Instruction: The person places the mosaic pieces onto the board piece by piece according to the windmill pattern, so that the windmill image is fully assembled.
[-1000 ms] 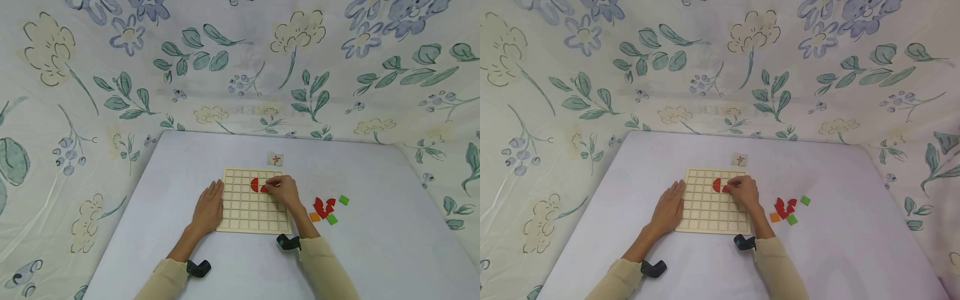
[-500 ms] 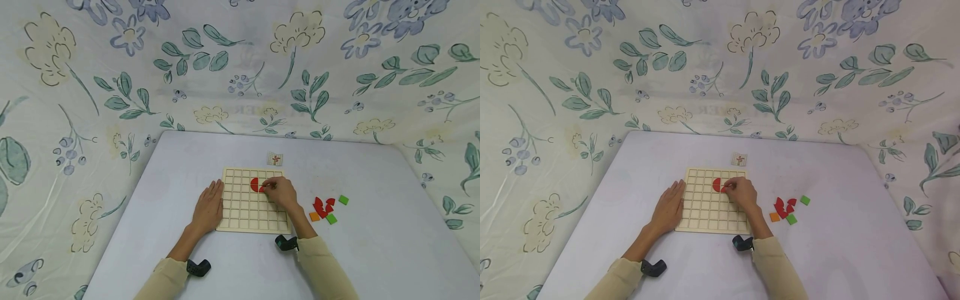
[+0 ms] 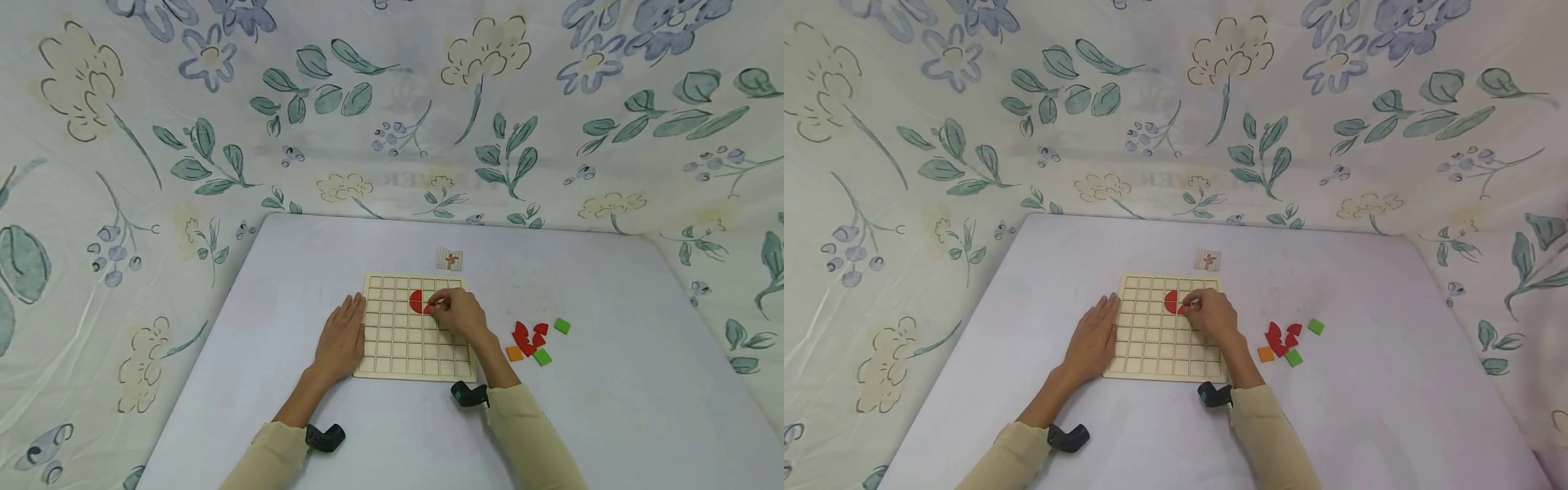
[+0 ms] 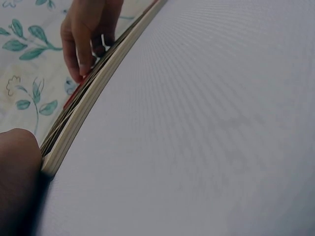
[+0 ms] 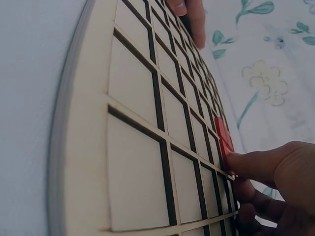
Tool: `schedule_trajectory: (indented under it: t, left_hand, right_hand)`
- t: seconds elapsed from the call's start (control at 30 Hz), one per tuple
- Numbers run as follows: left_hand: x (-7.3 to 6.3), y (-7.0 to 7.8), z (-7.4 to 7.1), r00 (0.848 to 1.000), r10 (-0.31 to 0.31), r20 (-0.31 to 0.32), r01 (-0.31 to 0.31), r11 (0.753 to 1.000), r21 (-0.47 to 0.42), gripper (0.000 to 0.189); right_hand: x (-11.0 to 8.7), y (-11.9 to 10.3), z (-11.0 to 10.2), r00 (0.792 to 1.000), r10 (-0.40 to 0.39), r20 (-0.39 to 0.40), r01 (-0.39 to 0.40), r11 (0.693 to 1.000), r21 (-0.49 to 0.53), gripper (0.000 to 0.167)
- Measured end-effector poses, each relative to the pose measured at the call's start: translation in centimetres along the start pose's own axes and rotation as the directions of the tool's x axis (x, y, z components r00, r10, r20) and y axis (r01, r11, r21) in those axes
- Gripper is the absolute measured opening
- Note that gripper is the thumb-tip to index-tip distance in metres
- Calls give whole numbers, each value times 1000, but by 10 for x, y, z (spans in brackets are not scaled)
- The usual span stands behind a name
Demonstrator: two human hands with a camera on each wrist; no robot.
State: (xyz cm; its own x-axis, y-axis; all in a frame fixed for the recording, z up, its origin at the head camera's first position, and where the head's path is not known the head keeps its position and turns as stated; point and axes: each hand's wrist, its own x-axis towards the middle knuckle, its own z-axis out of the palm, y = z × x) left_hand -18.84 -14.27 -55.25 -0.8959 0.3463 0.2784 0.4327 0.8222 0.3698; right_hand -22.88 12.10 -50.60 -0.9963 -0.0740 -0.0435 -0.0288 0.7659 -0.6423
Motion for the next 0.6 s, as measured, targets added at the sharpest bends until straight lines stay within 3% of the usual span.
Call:
schedule_trajectory:
  t: [0.6]
  left_hand:
    - [1,1,-1,1000,-8,13,7,1000,15,51]
  right_hand:
    - [-6,0,-8,999,-33,-39,36,996,86,10]
